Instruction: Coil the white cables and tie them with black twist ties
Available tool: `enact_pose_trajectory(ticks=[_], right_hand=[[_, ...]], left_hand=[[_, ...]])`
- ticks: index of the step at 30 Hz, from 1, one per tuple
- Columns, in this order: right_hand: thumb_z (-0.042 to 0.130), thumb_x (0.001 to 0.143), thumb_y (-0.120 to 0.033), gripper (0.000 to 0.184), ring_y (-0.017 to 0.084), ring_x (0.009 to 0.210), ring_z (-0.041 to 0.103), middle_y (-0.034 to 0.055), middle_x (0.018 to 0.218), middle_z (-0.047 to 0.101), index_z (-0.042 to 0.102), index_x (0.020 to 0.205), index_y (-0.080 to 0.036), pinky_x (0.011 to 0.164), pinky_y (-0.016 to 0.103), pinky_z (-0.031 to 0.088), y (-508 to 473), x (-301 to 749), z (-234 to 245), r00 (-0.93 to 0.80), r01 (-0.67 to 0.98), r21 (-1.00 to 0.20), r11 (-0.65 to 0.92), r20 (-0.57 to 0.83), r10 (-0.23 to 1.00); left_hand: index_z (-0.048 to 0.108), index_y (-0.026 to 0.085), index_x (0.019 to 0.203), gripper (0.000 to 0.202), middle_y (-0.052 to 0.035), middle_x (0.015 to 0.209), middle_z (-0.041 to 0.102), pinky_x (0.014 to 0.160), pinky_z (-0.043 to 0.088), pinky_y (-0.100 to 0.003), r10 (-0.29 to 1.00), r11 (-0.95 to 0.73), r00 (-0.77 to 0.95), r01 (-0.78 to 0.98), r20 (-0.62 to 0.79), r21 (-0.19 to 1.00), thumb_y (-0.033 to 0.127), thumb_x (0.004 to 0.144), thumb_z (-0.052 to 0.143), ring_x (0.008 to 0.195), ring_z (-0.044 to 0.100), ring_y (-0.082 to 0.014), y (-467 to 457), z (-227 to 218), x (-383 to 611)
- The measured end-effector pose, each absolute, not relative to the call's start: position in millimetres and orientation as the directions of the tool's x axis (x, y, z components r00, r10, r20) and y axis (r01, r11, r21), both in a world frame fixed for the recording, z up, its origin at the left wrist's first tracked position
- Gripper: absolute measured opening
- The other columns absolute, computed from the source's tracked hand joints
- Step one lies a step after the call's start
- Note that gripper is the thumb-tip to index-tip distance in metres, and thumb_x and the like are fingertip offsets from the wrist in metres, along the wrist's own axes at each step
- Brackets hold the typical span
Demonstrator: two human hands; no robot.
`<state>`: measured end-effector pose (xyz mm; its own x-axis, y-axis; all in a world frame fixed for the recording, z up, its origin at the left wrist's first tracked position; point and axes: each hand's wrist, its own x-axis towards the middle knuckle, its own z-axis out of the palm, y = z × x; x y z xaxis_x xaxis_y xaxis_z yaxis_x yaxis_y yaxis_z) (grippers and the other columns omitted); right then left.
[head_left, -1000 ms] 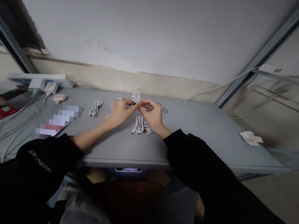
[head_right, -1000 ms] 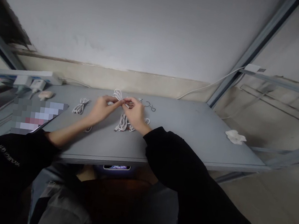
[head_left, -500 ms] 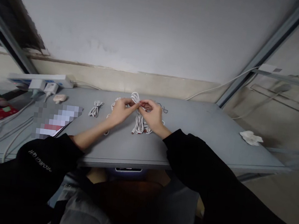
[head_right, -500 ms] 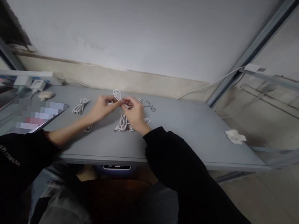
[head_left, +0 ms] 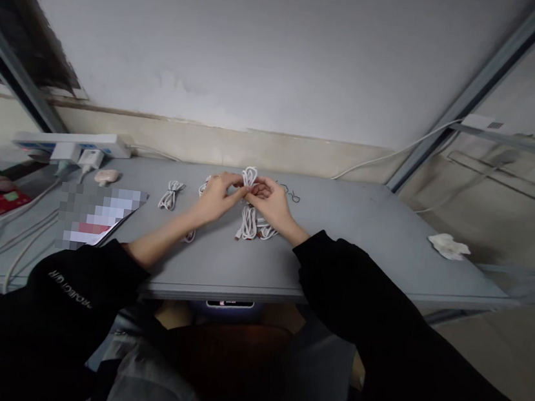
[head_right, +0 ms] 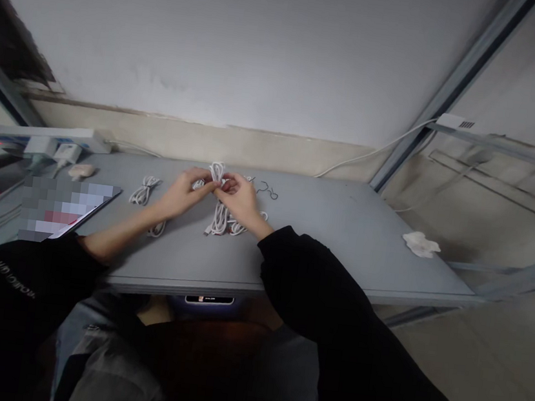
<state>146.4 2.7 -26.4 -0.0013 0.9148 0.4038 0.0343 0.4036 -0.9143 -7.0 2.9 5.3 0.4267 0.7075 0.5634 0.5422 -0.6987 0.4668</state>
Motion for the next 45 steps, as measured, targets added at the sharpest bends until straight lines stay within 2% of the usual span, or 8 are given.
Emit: enact_pose_trajectory(ticks=[4,8,20,26,33,37,40,45], right_hand=[[0.077,0.066,-0.025,0.029,0.011,0.064,0.057,-0.0053,0.066,0.055,0.054,0.082,-0.019,0.067,0.028,0.051,2,147,-26,0.013,0.037,-0.906,0.423,0.423,0.906],[0.077,0.066,-0.026,0.026,0.011,0.062,0.055,-0.0042,0.065,0.055,0.054,0.076,-0.019,0.066,0.029,0.050,1,147,-26,0.038,0.067,-0.903,0.424,0.427,0.903],[0.077,0.067,-0.034,0.024,0.015,0.069,0.061,0.0022,0.071,0.064,0.060,0.069,-0.017,0.070,0.032,0.051,-6,147,-24,0.065,0.155,-0.902,0.404,0.417,0.907],[0.075,0.070,-0.037,0.022,0.015,0.065,0.061,0.0026,0.067,0.066,0.066,0.068,-0.017,0.065,0.031,0.050,-12,146,-20,0.054,0.250,-0.867,0.430,0.456,0.888],[0.063,0.082,-0.046,0.031,0.017,0.070,0.063,0.0035,0.071,0.070,0.070,0.069,-0.019,0.070,0.031,0.049,-14,148,-18,-0.006,0.246,-0.836,0.490,0.505,0.863],[0.054,0.087,-0.048,0.037,0.018,0.070,0.064,0.0046,0.071,0.070,0.070,0.072,-0.018,0.069,0.031,0.049,-9,152,-21,0.036,0.256,-0.852,0.456,0.480,0.877],[0.052,0.088,-0.046,0.036,0.018,0.070,0.064,0.0046,0.069,0.069,0.069,0.073,-0.018,0.071,0.032,0.049,-6,153,-24,0.077,0.280,-0.856,0.435,0.472,0.878],[0.051,0.088,-0.039,0.032,0.017,0.073,0.064,0.0039,0.069,0.069,0.068,0.070,-0.019,0.073,0.031,0.048,-3,156,-25,0.120,0.310,-0.856,0.414,0.467,0.876]], left_hand=[[0.066,0.019,0.090,0.023,-0.0061,0.095,0.068,0.089,0.037,-0.036,0.685,-0.696,0.455,0.640,0.568,0.327,0.035,0.091,0.051,0.095,0.056,-0.0216,0,10,-10],[0.063,0.017,0.078,0.024,-0.0059,0.086,0.067,0.086,0.037,-0.035,0.703,-0.671,0.447,0.675,0.553,0.306,0.035,0.090,0.053,0.087,0.056,-0.0200,2,12,-10],[0.056,0.016,0.060,0.028,0.0007,0.059,0.052,0.060,0.034,-0.027,0.810,-0.586,0.364,0.503,0.460,0.636,0.032,0.082,0.060,0.060,0.045,-0.0114,6,11,-9],[0.057,0.015,0.083,0.018,0.0022,0.065,0.060,0.061,0.042,-0.023,0.911,-0.385,0.226,0.158,0.346,0.909,0.020,0.070,0.069,0.060,0.055,-0.0095,8,11,-4],[0.057,0.015,0.090,0.020,0.0029,0.057,0.059,0.058,0.046,-0.023,0.974,-0.146,0.173,-0.023,0.147,0.989,0.015,0.071,0.065,0.051,0.055,-0.0094,18,14,-11],[0.057,0.015,0.074,0.003,0.0003,0.055,0.057,0.055,0.045,-0.024,0.978,-0.056,0.204,0.094,0.036,0.994,0.016,0.075,0.055,0.049,0.055,-0.0116,21,25,-20],[0.056,0.015,0.065,0.012,0.0005,0.050,0.053,0.050,0.039,-0.023,0.986,-0.037,0.167,0.314,-0.016,0.949,0.016,0.076,0.051,0.045,0.051,-0.0120,21,30,-25],[0.050,0.018,0.052,0.021,0.0025,0.043,0.042,0.045,0.029,-0.023,0.990,-0.125,0.127,0.531,0.067,0.838,0.019,0.073,0.049,0.043,0.043,-0.0108,19,27,-28]])
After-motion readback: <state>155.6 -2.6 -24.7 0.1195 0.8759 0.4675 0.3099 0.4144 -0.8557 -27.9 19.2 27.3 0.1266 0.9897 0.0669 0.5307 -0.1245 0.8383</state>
